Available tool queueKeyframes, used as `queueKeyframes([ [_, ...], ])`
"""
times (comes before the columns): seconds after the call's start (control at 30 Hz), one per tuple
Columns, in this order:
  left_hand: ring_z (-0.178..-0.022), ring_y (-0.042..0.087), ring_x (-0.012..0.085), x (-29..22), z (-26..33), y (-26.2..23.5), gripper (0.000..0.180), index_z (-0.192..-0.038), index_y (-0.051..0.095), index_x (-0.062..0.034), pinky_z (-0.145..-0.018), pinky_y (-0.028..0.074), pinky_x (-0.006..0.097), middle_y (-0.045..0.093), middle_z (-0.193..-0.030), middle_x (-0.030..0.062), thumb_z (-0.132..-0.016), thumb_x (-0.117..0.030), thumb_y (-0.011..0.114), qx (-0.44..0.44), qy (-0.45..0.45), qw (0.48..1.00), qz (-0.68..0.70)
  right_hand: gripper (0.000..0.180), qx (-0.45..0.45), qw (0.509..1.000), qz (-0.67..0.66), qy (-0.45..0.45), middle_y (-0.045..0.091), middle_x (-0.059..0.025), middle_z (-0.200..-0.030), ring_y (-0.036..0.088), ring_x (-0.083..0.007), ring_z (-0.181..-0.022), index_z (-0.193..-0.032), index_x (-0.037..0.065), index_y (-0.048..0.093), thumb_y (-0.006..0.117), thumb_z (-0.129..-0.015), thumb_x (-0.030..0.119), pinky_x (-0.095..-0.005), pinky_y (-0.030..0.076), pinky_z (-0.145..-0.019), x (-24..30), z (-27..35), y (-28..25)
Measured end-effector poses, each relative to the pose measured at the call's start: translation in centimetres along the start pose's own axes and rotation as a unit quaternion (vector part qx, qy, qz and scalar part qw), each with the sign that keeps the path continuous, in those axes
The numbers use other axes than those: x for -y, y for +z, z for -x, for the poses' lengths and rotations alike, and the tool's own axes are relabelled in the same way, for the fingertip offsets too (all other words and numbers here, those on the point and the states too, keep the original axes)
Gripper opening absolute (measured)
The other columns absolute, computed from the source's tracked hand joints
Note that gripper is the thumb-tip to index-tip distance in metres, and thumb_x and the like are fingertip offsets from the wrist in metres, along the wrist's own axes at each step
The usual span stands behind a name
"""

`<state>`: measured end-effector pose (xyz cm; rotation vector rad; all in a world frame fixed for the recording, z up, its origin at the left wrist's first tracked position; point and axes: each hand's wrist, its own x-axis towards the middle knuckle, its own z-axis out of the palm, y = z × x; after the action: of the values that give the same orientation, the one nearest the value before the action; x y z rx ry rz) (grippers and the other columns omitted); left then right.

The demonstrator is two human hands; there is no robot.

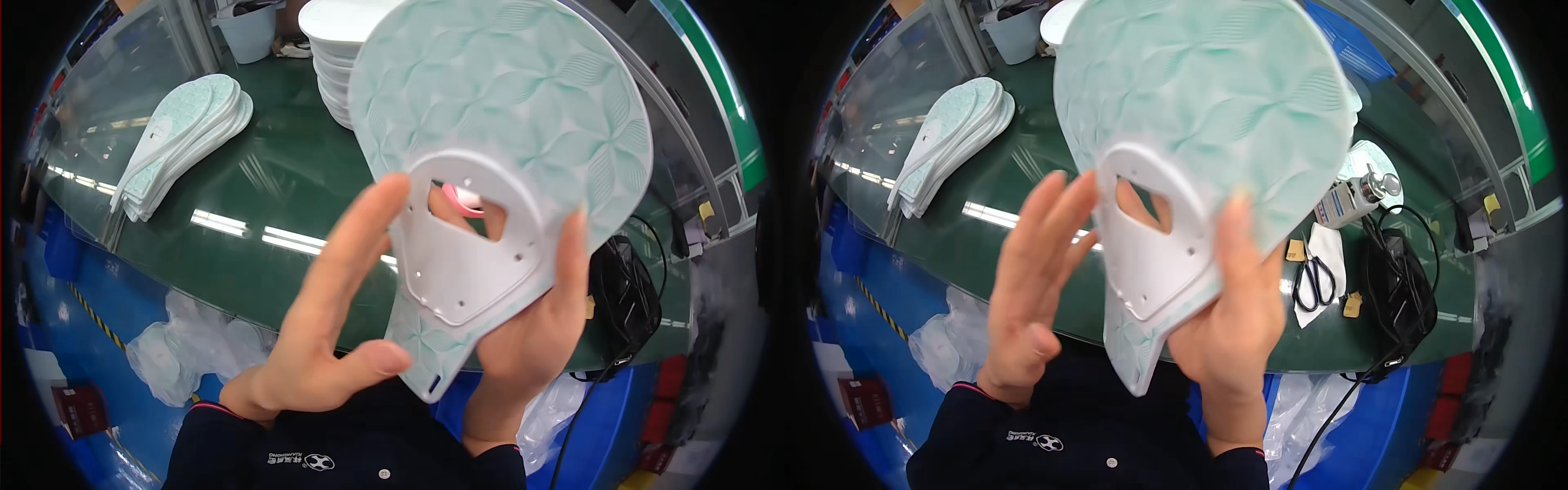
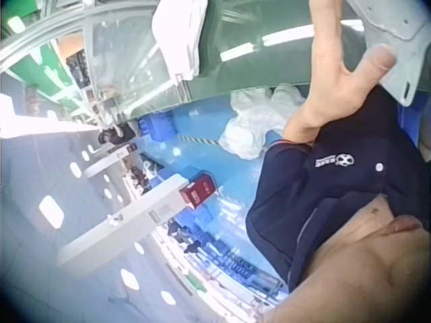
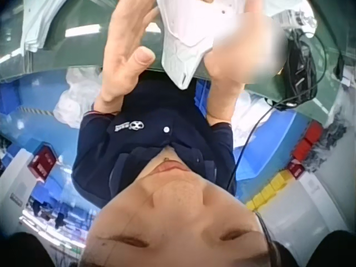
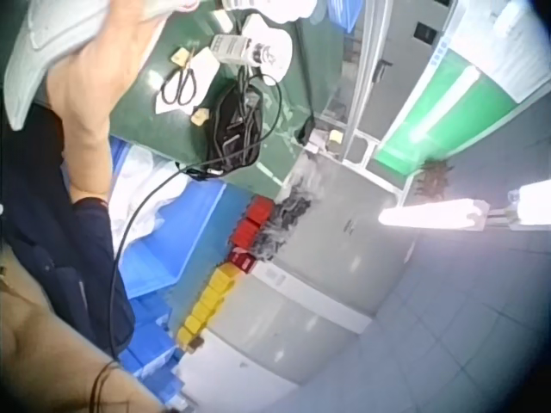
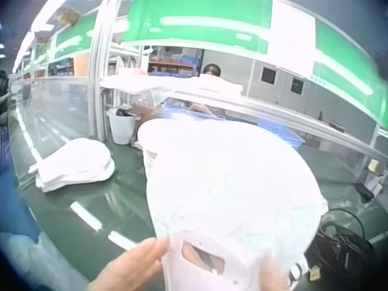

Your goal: The person picks up a white plastic shoe insole with a mint-green pattern, inspects both sides, and uses a pink lint roller to roll over the patterned surface. They also use a small abrasive pad to rub the edges and surface of the insole. The person repeats this process on a second insole.

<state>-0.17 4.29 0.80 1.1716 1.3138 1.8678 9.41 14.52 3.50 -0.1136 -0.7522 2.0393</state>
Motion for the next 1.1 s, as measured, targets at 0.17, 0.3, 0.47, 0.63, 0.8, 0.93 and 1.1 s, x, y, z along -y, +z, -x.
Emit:
queueKeyframes([
  [0.17,-0.125,0.029,0.0293,0.4,1.2,-0.6,0.097,-0.135,0.010,0.0000,-0.099,0.028,0.040,0.025,-0.136,0.0198,-0.067,-0.037,0.069,0.020,-0.070,0.993,0.098,0.052,0.059,0.985,-0.148,0.069,0.035,-0.0206,-0.130,0.036,-0.0301,-0.119,-0.128,-0.003,0.027,0.034,-0.092,0.033,-0.0449,0.035,-0.096,2.6,-2.8,-1.1],
  [0.3,-0.102,0.052,0.0204,-0.4,2.2,0.7,0.089,-0.132,0.009,0.0001,-0.076,0.047,0.029,0.039,-0.124,0.0187,-0.068,-0.003,0.072,0.169,-0.116,0.959,0.198,0.053,0.055,0.984,-0.148,0.084,0.025,-0.0167,-0.137,0.032,-0.0335,-0.122,-0.132,0.000,0.024,0.031,-0.092,0.035,-0.0487,0.030,-0.099,2.7,-3.7,-0.4],
  [0.47,-0.079,0.060,0.0147,-1.6,2.0,2.0,0.065,-0.125,0.021,0.0053,-0.058,0.050,0.022,0.055,-0.102,0.0167,-0.076,-0.004,0.064,0.103,-0.187,0.958,0.191,0.053,0.032,0.993,-0.096,0.068,0.023,-0.0135,-0.139,0.028,-0.0306,-0.125,-0.133,0.002,0.022,0.030,-0.092,0.035,-0.0475,0.026,-0.101,2.9,-3.8,0.5],
  [0.63,-0.072,0.060,0.0157,-3.0,2.8,1.7,0.043,-0.119,0.034,0.0090,-0.062,0.049,0.024,0.059,-0.091,0.0166,-0.091,-0.024,0.041,0.082,-0.216,0.950,0.208,0.051,0.073,0.934,-0.316,0.153,0.033,-0.0184,-0.132,0.036,-0.0270,-0.119,-0.130,-0.003,0.024,0.034,-0.093,0.030,-0.0378,0.031,-0.100,2.9,-3.8,0.5],
  [0.8,-0.070,0.060,0.0174,-2.6,4.0,1.1,0.047,-0.118,0.036,0.0102,-0.063,0.048,0.026,0.060,-0.086,0.0173,-0.092,-0.029,0.035,0.120,-0.160,0.961,0.189,0.050,0.189,0.907,-0.339,0.167,0.033,-0.0177,-0.133,0.035,-0.0270,-0.120,-0.130,-0.002,0.024,0.034,-0.092,0.030,-0.0393,0.030,-0.100,2.3,-4.4,-0.8],
  [0.93,-0.070,0.060,0.0181,-2.8,4.1,1.5,0.049,-0.118,0.037,0.0107,-0.063,0.048,0.027,0.060,-0.083,0.0176,-0.092,-0.031,0.032,0.132,-0.169,0.955,0.205,0.050,0.136,0.946,-0.267,0.126,0.032,-0.0173,-0.133,0.034,-0.0274,-0.121,-0.130,-0.001,0.024,0.034,-0.092,0.030,-0.0401,0.030,-0.100,3.3,-3.6,-0.4],
  [1.1,-0.068,0.059,0.0172,-1.9,4.5,0.8,0.048,-0.117,0.036,0.0108,-0.063,0.048,0.027,0.060,-0.079,0.0168,-0.092,-0.030,0.033,0.108,-0.188,0.952,0.214,0.050,0.116,0.953,-0.247,0.130,0.031,-0.0169,-0.134,0.033,-0.0278,-0.122,-0.130,-0.001,0.024,0.033,-0.092,0.030,-0.0411,0.029,-0.100,2.0,-3.8,-0.6],
])
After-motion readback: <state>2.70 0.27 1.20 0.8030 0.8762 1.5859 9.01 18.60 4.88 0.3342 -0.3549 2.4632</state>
